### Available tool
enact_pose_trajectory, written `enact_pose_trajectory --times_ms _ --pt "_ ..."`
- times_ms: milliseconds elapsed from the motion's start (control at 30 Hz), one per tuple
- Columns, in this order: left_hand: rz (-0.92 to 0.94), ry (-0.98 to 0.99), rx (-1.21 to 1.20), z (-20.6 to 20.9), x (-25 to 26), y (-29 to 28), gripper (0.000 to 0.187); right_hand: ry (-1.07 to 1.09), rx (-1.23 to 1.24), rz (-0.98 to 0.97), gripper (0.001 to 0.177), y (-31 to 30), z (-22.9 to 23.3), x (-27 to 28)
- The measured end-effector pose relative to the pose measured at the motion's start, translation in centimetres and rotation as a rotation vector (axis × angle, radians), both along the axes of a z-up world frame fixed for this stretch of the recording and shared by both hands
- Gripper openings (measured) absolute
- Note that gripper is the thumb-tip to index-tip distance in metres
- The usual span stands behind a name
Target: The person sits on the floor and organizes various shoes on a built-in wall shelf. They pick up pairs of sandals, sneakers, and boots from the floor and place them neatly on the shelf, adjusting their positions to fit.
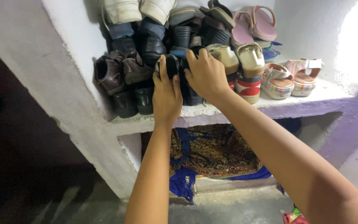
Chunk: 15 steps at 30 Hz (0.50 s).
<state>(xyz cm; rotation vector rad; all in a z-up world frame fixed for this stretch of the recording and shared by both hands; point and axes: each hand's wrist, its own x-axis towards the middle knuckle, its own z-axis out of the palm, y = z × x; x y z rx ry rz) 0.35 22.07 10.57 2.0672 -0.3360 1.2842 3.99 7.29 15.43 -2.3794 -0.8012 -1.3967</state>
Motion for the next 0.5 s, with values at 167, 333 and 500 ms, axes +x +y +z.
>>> enact_pose_trajectory --times_ms 167,333,500 --pt "0.007 0.024 0.030 -0.2 0.1 0.0 0.060 -0.169 0.037 0.077 0.033 -0.5 0.6 -0.7" --pt "0.033 0.072 0.044 -0.3 0.2 0.1 0.063 -0.183 0.001 0.127 0.036 0.0 0.0 -1.1" --pt "0.059 0.051 0.092 -0.3 0.2 0.1 0.070 -0.163 0.047 0.166 0.060 -0.7 -2.8 -1.3"
